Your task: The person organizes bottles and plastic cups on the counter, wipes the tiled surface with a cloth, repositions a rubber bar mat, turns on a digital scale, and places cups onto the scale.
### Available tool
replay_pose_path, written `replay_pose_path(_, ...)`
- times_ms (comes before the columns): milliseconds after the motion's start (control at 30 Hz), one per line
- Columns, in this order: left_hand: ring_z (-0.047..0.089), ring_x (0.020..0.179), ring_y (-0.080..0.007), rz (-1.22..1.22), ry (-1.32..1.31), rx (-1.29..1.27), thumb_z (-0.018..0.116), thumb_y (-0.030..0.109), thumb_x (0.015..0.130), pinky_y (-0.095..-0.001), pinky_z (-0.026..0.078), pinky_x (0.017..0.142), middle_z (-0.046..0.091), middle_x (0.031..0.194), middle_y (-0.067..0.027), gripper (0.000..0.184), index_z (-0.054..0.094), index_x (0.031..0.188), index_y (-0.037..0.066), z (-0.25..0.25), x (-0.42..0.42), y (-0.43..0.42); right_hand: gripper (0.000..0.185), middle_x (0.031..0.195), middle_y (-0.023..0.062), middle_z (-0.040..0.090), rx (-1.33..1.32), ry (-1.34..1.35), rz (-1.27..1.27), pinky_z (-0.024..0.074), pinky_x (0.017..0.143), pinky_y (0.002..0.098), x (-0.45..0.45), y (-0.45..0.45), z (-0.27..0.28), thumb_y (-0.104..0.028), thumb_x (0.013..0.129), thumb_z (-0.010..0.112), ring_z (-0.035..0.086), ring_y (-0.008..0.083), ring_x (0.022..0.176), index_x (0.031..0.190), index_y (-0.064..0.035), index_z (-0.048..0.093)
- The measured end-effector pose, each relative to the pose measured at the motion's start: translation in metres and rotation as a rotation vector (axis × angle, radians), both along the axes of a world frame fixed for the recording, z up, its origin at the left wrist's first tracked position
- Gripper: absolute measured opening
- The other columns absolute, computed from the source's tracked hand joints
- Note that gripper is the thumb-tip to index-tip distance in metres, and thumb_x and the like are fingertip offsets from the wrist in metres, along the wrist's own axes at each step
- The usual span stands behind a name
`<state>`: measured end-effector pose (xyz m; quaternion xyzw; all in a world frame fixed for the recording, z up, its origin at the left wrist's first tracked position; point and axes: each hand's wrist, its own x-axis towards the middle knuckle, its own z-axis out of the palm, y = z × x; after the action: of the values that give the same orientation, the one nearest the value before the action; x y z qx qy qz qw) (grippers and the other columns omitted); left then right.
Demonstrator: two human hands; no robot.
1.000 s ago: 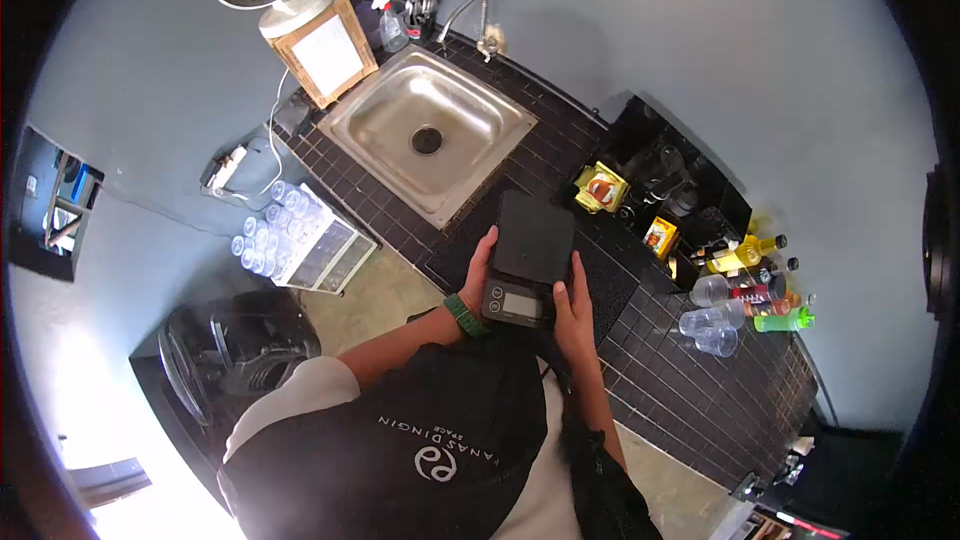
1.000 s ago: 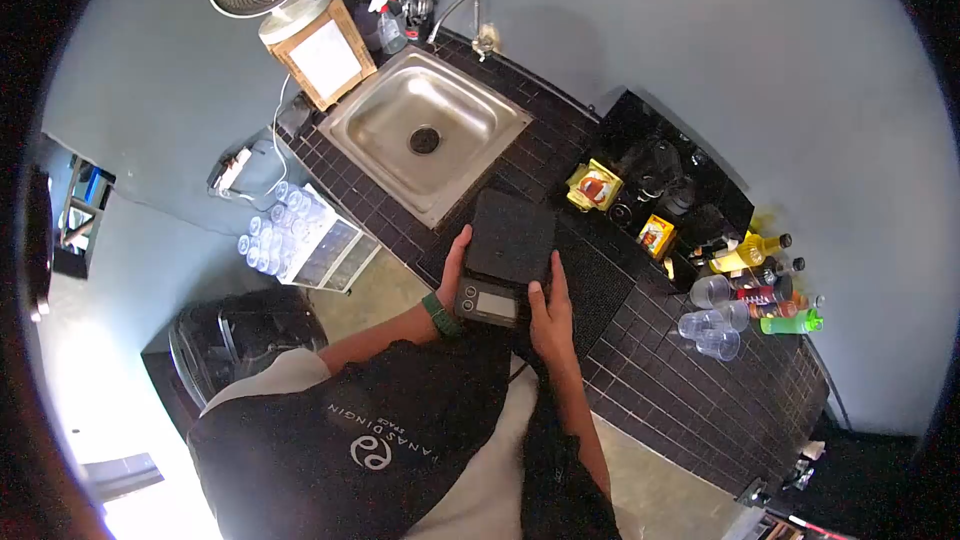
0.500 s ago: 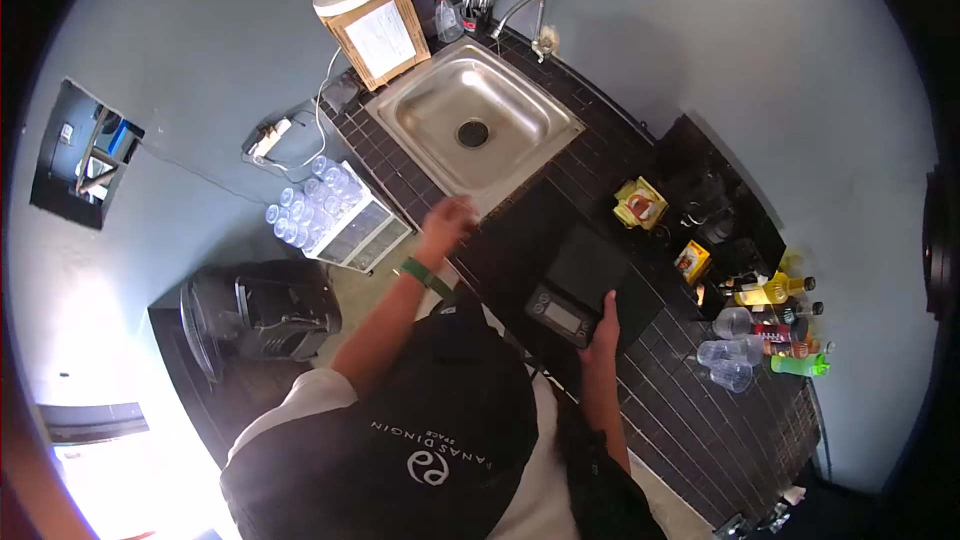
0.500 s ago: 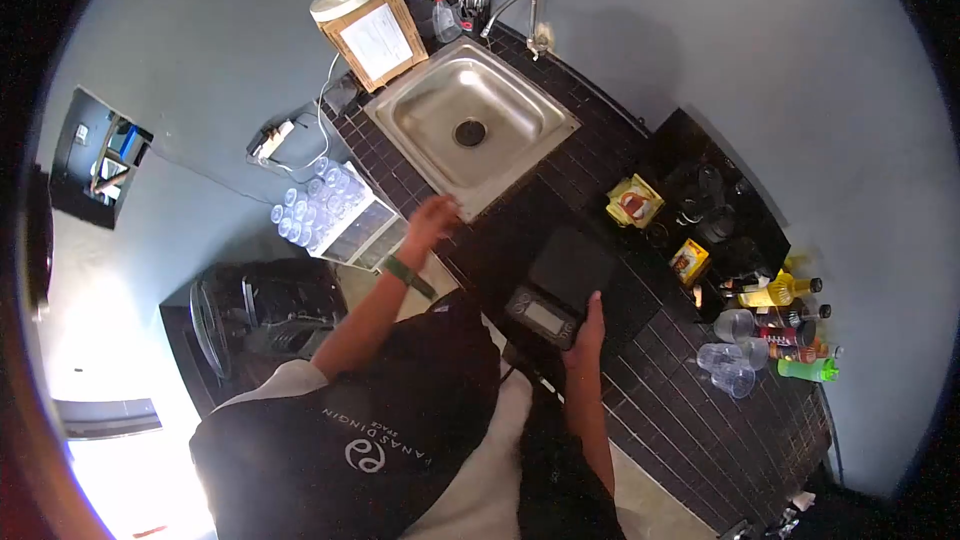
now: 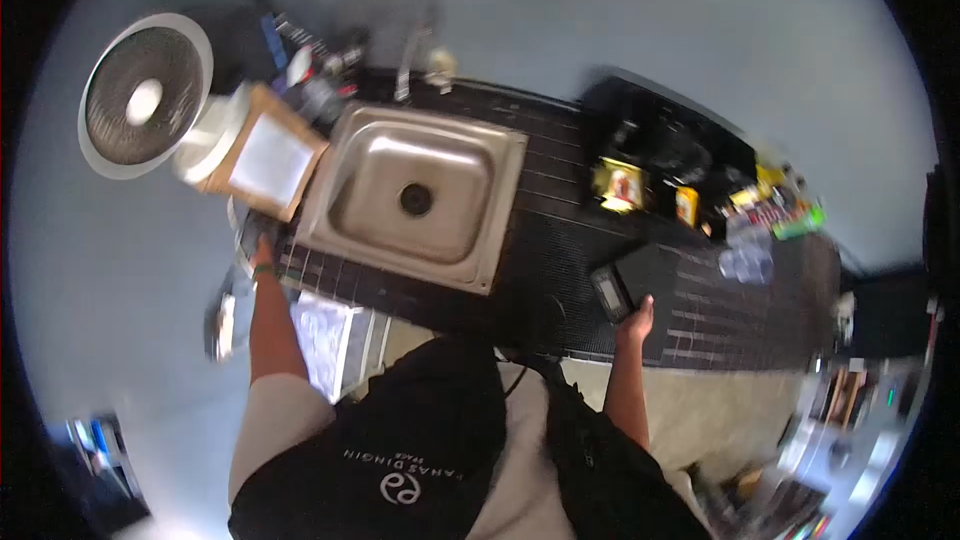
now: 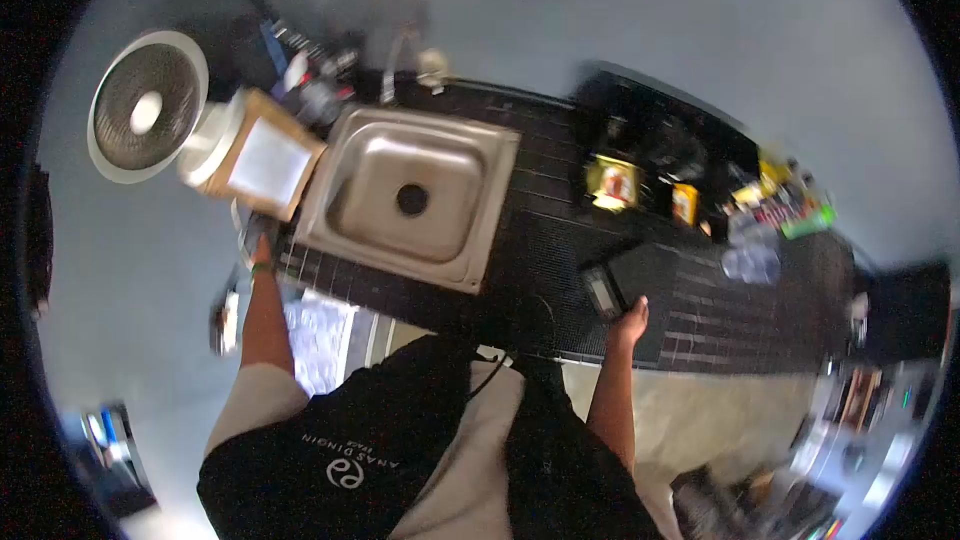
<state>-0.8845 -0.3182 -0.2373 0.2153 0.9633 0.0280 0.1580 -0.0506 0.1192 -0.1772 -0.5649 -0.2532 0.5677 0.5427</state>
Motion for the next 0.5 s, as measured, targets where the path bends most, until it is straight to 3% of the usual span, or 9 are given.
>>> replay_pose_path(33, 0.063, 0.119, -0.0412, 0.091, -0.175, 0.307, 0.061, 0.049, 0.095, -0.0528, 0.051, 0.097, 0.06, 0.14, -0.023, 0.084, 0.034, 0.155, -0.003, 0.051, -0.05, -0.02, 0.053, 0.126, 0.015, 0.063, 0.003, -0.071, -0.022, 0.0456, 0.103, 0.0422, -0.005, 0.001, 0.003, -0.039, 0.104, 0.055, 0.06, 0.0276, 0.113, 0.133, 0.0049, 0.057)
replay_pose_path(67, 0.063, 0.119, -0.0412, 0.002, -0.19, 0.319, 0.061, 0.049, 0.095, -0.0528, 0.051, 0.097, 0.06, 0.14, -0.023, 0.084, 0.034, 0.155, -0.003, 0.017, -0.013, 0.008, 0.052, 0.123, 0.0151, 0.065, -0.072, -0.241, -0.022, 0.0462, 0.101, 0.0411, -0.006, 0.004, 0.001, -0.039, 0.103, 0.056, 0.061, 0.0266, 0.111, 0.132, 0.0043, 0.058)
replay_pose_path(100, 0.063, 0.119, -0.0373, 0.509, -0.47, 0.834, 0.058, 0.034, 0.098, -0.0528, 0.048, 0.101, 0.061, 0.143, -0.0096, 0.075, 0.025, 0.162, 0.011, 0.035, -0.035, 0.029, 0.051, 0.12, 0.0151, 0.066, -0.164, -0.406, -0.025, 0.0468, 0.1, 0.0401, -0.001, 0.006, -0.001, -0.039, 0.102, 0.057, 0.061, 0.0256, 0.109, 0.131, 0.0038, 0.059)
replay_pose_path(133, 0.063, 0.119, -0.0373, 0.423, -0.515, 0.826, 0.058, 0.034, 0.098, -0.0528, 0.048, 0.101, 0.061, 0.143, -0.0096, 0.075, 0.025, 0.162, 0.011, 0.029, -0.051, 0.098, 0.05, 0.118, 0.0152, 0.067, -0.196, -0.456, -0.074, 0.0475, 0.099, 0.0392, -0.002, 0.005, 0.004, -0.037, 0.101, 0.059, 0.062, 0.0256, 0.107, 0.131, 0.0035, 0.059)
replay_pose_path(233, 0.063, 0.119, -0.0345, 0.447, -0.496, 0.683, 0.058, 0.039, 0.097, -0.0489, 0.048, 0.103, 0.063, 0.138, -0.013, 0.064, 0.04, 0.15, 0.008, 0.035, -0.031, 0.083, 0.048, 0.114, 0.0157, 0.069, -0.131, -0.784, -0.206, 0.0487, 0.095, 0.0358, -0.005, -0.003, -0.01, -0.03, 0.098, 0.064, 0.064, 0.0248, 0.104, 0.133, 0.0027, 0.058)
replay_pose_path(300, 0.063, 0.12, -0.0326, 0.513, -0.439, 0.606, 0.058, 0.043, 0.096, -0.0463, 0.047, 0.103, 0.065, 0.135, -0.0153, 0.059, 0.05, 0.142, 0.006, 0.045, -0.03, 0.071, 0.048, 0.115, 0.0161, 0.07, -0.148, -0.675, -0.242, 0.0488, 0.096, 0.0349, -0.015, -0.015, 0.013, -0.025, 0.096, 0.067, 0.065, 0.0244, 0.106, 0.134, 0.003, 0.058)
replay_pose_path(433, 0.062, 0.121, -0.0288, 0.744, -0.257, 0.445, 0.058, 0.049, 0.094, -0.0412, 0.047, 0.105, 0.068, 0.128, -0.02, 0.058, 0.07, 0.126, 0.002, 0.053, -0.02, 0.036, 0.048, 0.115, 0.0148, 0.069, -0.118, -0.728, -0.144, 0.0494, 0.096, 0.0339, 0.001, -0.024, -0.01, -0.021, 0.095, 0.068, 0.065, 0.0226, 0.106, 0.135, 0.0033, 0.057)
replay_pose_path(467, 0.062, 0.121, -0.0288, 0.746, -0.253, 0.444, 0.058, 0.049, 0.094, -0.0412, 0.047, 0.105, 0.068, 0.128, -0.02, 0.058, 0.07, 0.126, 0.002, 0.053, -0.008, 0.021, 0.046, 0.114, 0.0125, 0.069, -0.084, -0.728, -0.157, 0.0505, 0.092, 0.0327, 0.004, -0.024, -0.019, -0.019, 0.095, 0.068, 0.065, 0.0218, 0.102, 0.134, 0.0024, 0.057)
replay_pose_path(500, 0.063, 0.118, -0.028, 0.508, -0.105, 0.332, 0.06, 0.044, 0.092, -0.0416, 0.048, 0.103, 0.068, 0.126, -0.0178, 0.051, 0.07, 0.122, 0.004, 0.054, 0.003, 0.008, 0.046, 0.114, 0.0125, 0.069, -0.087, -0.724, -0.153, 0.0505, 0.092, 0.0327, 0.01, -0.025, -0.027, -0.019, 0.095, 0.068, 0.065, 0.0218, 0.102, 0.134, 0.0024, 0.057)
